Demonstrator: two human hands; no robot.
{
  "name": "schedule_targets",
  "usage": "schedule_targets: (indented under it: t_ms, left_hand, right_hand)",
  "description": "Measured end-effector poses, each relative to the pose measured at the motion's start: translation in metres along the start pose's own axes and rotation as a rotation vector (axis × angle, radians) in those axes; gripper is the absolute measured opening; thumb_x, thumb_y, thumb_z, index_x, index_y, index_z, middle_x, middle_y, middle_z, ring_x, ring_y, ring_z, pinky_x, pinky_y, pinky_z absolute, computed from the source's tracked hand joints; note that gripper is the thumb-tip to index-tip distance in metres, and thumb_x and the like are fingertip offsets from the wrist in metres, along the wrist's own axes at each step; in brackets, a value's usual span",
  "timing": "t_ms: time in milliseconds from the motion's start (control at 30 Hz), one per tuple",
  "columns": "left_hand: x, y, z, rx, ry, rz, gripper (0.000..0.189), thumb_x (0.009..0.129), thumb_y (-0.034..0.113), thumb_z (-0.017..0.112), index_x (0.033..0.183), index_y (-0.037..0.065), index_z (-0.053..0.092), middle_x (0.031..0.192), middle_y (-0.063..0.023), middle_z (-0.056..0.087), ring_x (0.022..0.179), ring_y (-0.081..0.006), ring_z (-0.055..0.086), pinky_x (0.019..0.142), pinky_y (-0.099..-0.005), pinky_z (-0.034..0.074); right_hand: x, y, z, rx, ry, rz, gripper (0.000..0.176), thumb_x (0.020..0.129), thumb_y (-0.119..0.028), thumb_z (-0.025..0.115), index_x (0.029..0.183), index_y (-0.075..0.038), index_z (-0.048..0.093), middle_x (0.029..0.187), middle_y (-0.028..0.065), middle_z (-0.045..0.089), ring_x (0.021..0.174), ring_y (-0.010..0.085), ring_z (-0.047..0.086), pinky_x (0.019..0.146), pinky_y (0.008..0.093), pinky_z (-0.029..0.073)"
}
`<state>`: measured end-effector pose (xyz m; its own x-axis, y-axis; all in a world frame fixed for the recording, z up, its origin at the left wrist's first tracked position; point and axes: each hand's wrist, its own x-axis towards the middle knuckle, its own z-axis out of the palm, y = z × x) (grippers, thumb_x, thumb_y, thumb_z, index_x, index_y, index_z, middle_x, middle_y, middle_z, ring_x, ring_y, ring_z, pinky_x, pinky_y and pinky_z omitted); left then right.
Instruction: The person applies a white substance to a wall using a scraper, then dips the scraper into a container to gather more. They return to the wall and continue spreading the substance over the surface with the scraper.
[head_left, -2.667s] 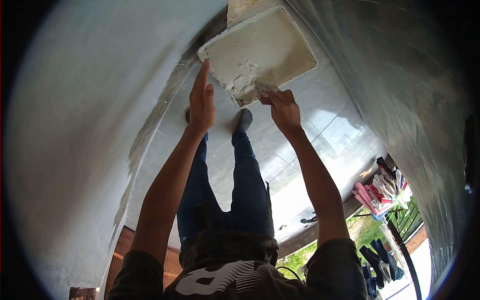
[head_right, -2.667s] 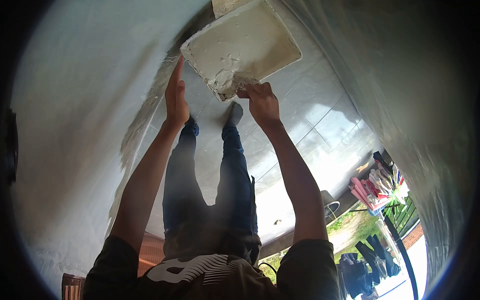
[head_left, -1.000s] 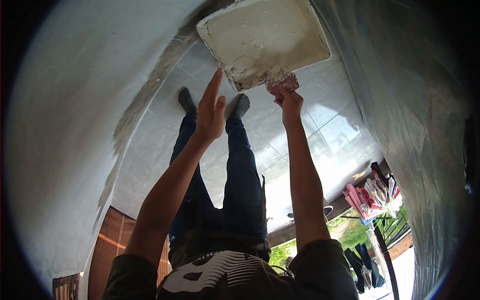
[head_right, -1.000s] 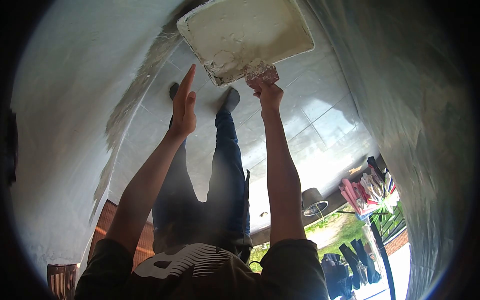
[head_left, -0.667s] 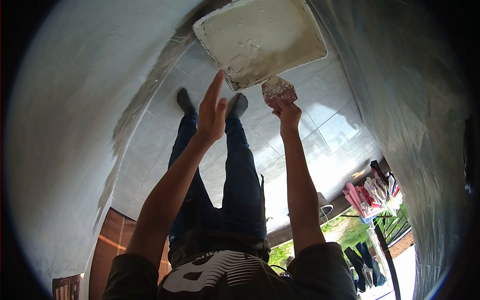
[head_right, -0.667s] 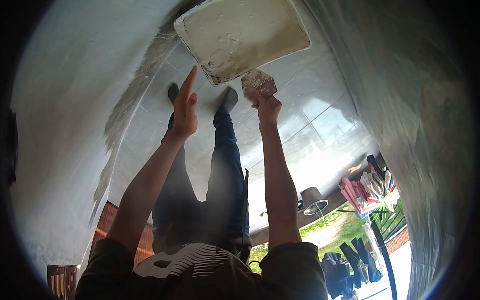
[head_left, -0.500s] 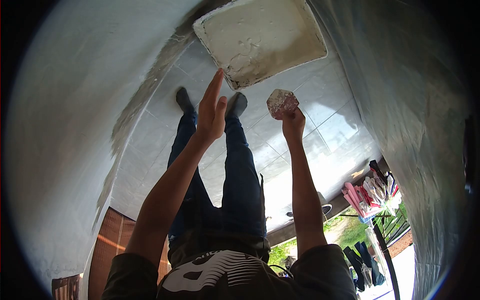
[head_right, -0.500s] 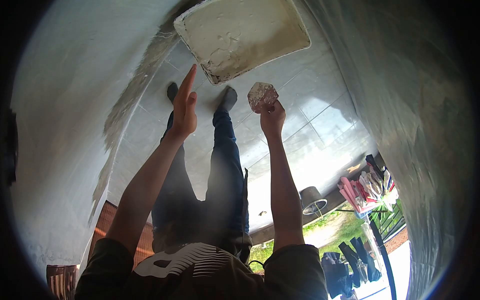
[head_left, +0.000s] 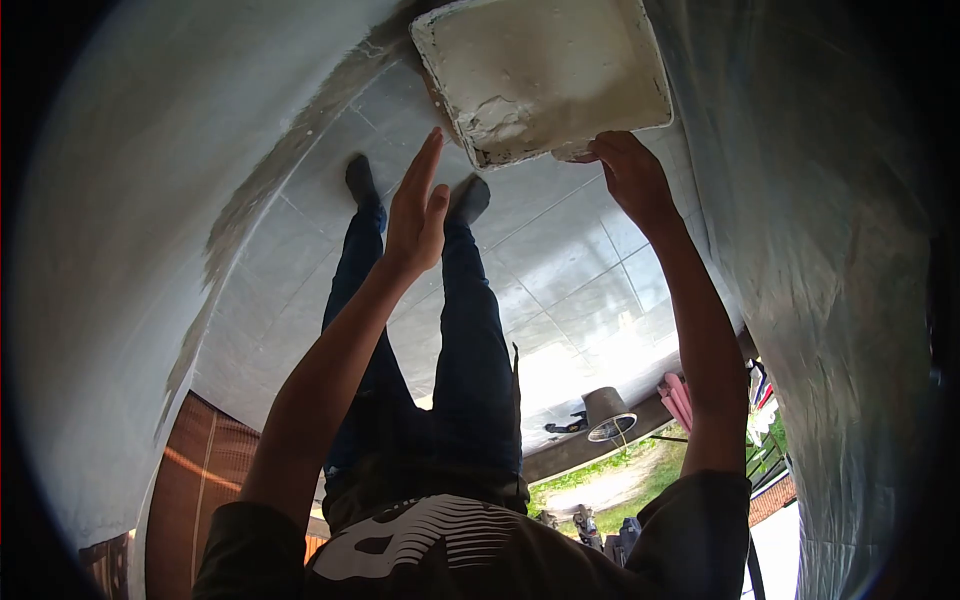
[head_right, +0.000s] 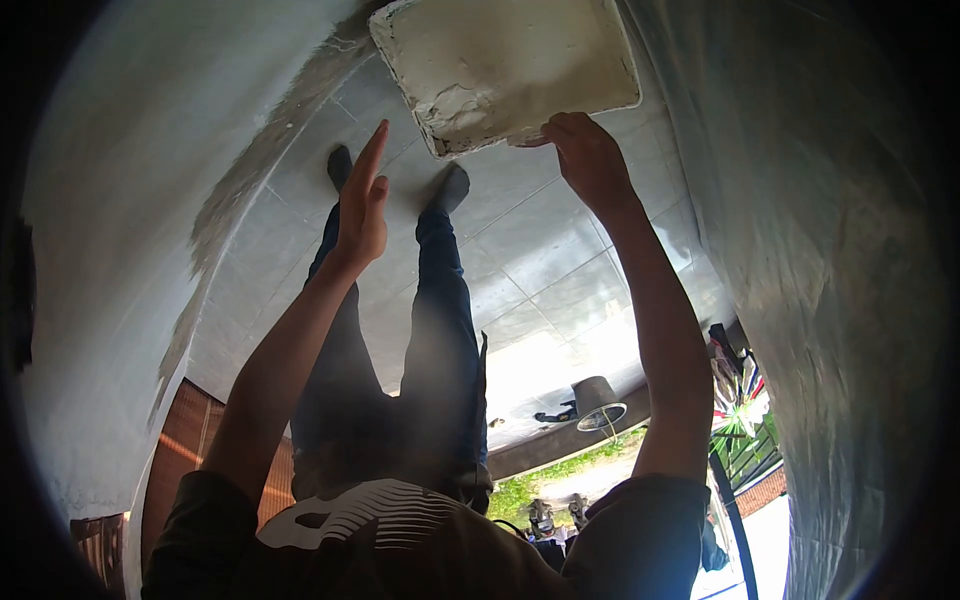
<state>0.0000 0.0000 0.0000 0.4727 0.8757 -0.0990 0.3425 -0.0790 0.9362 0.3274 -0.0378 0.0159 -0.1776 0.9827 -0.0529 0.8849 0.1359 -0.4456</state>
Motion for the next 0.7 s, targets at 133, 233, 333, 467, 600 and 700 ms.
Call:
schedule_targets:
  t_ms: [133,233,333,467,600,700]
  left_hand:
    - [0.001,-0.005,-0.012,0.022,0.025,-0.012,0.076,0.107,0.057,0.025,0.157,0.000,0.031,0.161,-0.0210,0.035,0.150,-0.0362,0.032,0.122,-0.0454,0.024]
    - [0.001,-0.005,-0.014,0.048,0.025,-0.022,0.080,0.105,0.061,0.023,0.157,0.000,0.029,0.161,-0.0223,0.034,0.150,-0.0371,0.033,0.123,-0.0446,0.026]
    - [0.002,-0.005,-0.014,0.053,0.031,-0.035,0.080,0.105,0.061,0.023,0.157,0.000,0.029,0.161,-0.0225,0.034,0.149,-0.0375,0.033,0.123,-0.0447,0.027]
    - [0.000,-0.007,-0.012,0.048,0.033,-0.022,0.078,0.106,0.059,0.024,0.157,0.000,0.029,0.161,-0.0225,0.033,0.149,-0.0377,0.033,0.122,-0.0447,0.027]
    - [-0.003,-0.007,-0.012,0.049,0.033,-0.019,0.077,0.106,0.057,0.024,0.157,0.000,0.029,0.161,-0.0225,0.033,0.150,-0.0375,0.032,0.122,-0.0448,0.027]
    - [-0.003,-0.008,-0.014,0.054,0.040,-0.014,0.076,0.106,0.057,0.025,0.157,0.000,0.029,0.161,-0.0223,0.033,0.150,-0.0373,0.033,0.123,-0.0450,0.026]
  right_hand:
    - [0.021,-0.007,0.005,-0.002,-0.101,-0.031,0.018,0.085,0.006,0.061,0.100,-0.002,0.068,0.100,0.0091,0.067,0.100,0.0285,0.064,0.087,0.0403,0.056]
    - [0.030,-0.007,0.006,-0.007,-0.181,-0.055,0.017,0.085,0.006,0.057,0.097,-0.002,0.067,0.097,0.0087,0.064,0.097,0.0283,0.063,0.085,0.0406,0.056]
    - [0.041,-0.004,0.009,0.000,-0.296,-0.027,0.011,0.091,0.002,0.060,0.099,-0.001,0.067,0.099,0.0102,0.066,0.099,0.0296,0.064,0.086,0.0423,0.054]
    - [0.050,-0.005,0.021,-0.009,-0.333,-0.070,0.011,0.091,0.002,0.059,0.099,-0.001,0.065,0.096,0.0111,0.064,0.095,0.0305,0.063,0.084,0.0433,0.054]
    - [0.053,-0.011,0.037,0.042,-0.308,-0.079,0.013,0.089,0.003,0.057,0.098,-0.001,0.065,0.097,0.0110,0.063,0.096,0.0309,0.063,0.085,0.0435,0.054]
    - [0.058,-0.014,0.027,0.129,-0.227,-0.008,0.013,0.089,0.002,0.058,0.100,-0.001,0.065,0.099,0.0113,0.064,0.097,0.0316,0.063,0.085,0.0434,0.053]
